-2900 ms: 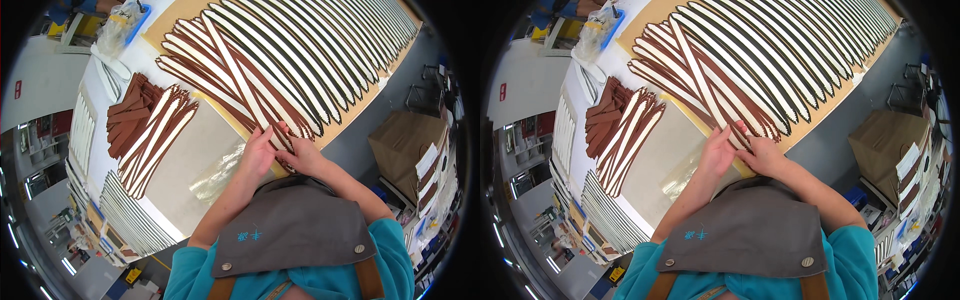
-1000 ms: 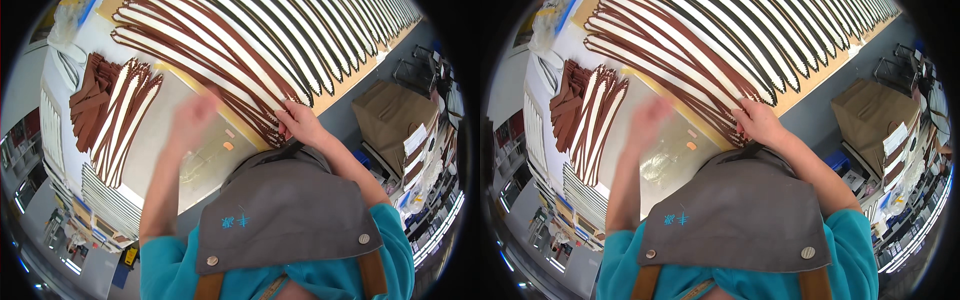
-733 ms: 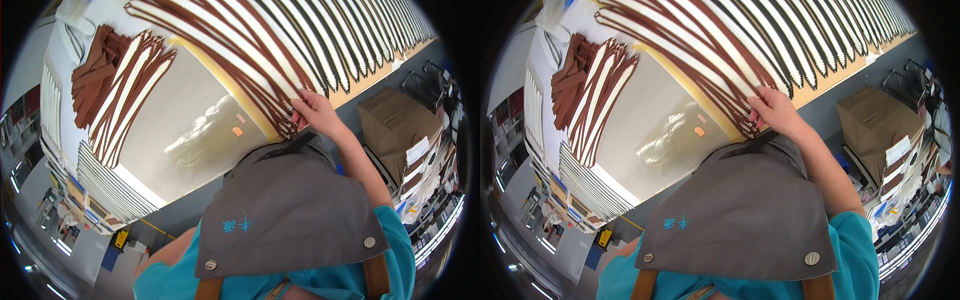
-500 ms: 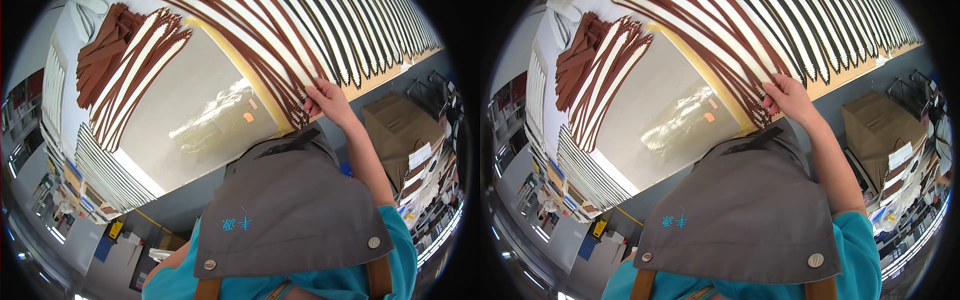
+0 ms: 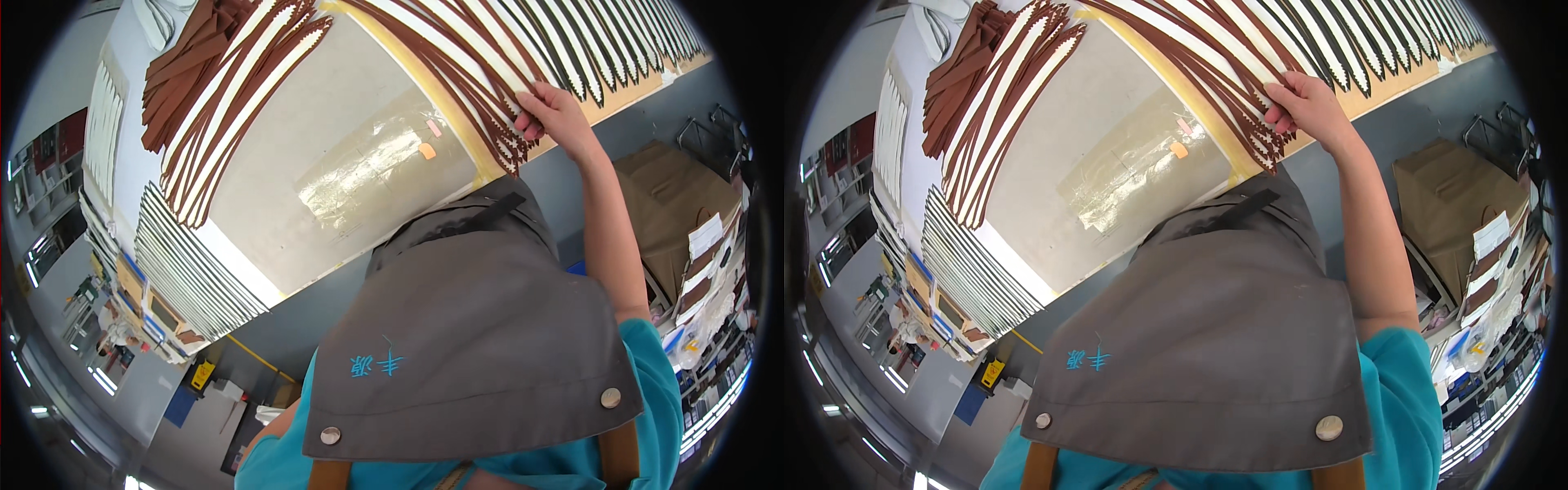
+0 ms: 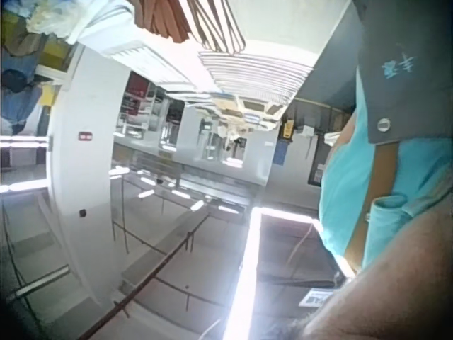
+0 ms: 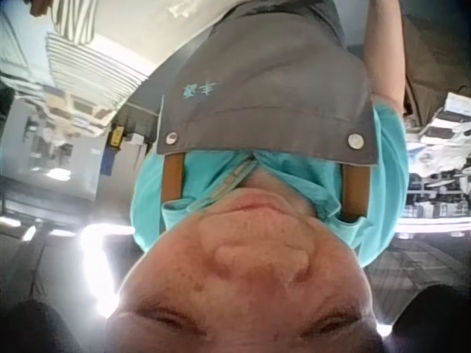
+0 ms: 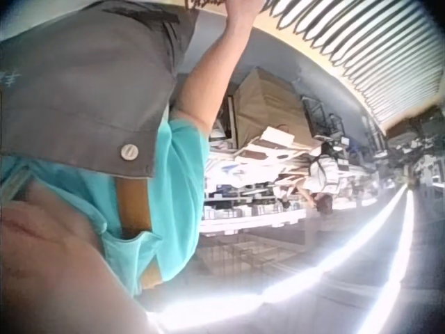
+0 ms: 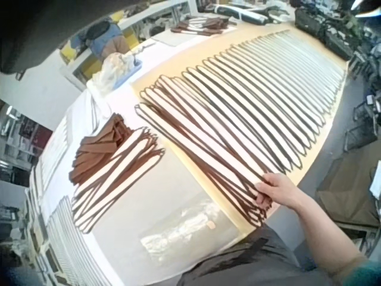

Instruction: The person aligns and joins two long, flat fabric strips—one brown and one white—by hand. They repeatedly interlock the serrated edges of the strips to form a single composite piece, then stack the finished items on the table.

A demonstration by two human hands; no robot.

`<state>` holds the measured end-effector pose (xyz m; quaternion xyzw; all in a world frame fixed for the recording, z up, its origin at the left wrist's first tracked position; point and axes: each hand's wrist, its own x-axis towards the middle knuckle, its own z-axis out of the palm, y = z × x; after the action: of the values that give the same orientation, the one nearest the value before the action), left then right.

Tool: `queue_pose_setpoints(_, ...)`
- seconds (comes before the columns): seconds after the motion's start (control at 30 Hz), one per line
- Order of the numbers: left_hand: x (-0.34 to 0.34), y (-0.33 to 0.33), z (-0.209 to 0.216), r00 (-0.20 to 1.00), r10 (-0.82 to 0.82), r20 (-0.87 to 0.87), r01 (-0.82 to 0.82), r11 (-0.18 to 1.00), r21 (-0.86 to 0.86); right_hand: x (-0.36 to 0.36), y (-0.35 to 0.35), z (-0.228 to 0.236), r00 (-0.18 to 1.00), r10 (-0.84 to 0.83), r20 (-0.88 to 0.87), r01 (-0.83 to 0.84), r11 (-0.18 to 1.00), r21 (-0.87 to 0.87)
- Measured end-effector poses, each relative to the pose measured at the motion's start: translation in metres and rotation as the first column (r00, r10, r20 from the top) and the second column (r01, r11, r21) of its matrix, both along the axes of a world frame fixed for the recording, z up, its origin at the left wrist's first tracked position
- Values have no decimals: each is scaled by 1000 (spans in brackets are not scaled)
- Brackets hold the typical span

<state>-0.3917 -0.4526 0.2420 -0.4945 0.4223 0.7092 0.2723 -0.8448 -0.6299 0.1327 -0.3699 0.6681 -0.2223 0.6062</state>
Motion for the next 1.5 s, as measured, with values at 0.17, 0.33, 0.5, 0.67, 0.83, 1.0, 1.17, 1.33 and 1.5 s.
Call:
queue_pose_setpoints(0.17, 7, 7, 1, 999, 40, -30, -40, 999, 0, 5, 2, 1, 999, -14, -41, 14, 1000, -11)
queue_pose_setpoints(0.33, 16, 17, 0, 995, 77, -65, -78, 997, -6, 5, 1, 2, 998, -30, -61, 31, 999, 20)
queue_pose_setpoints(0.5, 23, 23, -3, 982, 156, -109, -157, 988, 6, 8, 0, -1, 996, -31, -83, 33, 999, 25)
queue_pose_setpoints(0.67, 32, 23, -6, 959, 225, -170, -222, 974, 35, 6, 3, -1, 993, -67, -95, 69, 997, 21)
queue_pose_setpoints(0.83, 38, 2, -2, 921, 298, -250, -304, 952, 14, 13, 1, 3, 993, -64, -97, 65, 998, 7)
queue_pose_setpoints(1.0, 13, -31, 13, 975, 140, -171, -185, 940, -286, 9, 0, 6, 994, -59, -93, 61, 998, 19)
queue_pose_setpoints(1.17, -36, -30, 13, 898, 401, -181, -439, 839, -320, 5, 0, 2, 999, -46, -27, 47, 999, 26)
queue_pose_setpoints(1.33, -29, -29, -13, 710, 679, -186, -688, 726, 22, 5, -2, 4, 1000, -7, 21, 6, 998, 58)
queue_pose_setpoints(1.5, -87, -104, -36, 958, 280, -60, -246, 700, -671, -3, -4, 10, 998, -21, 67, 15, 995, 97)
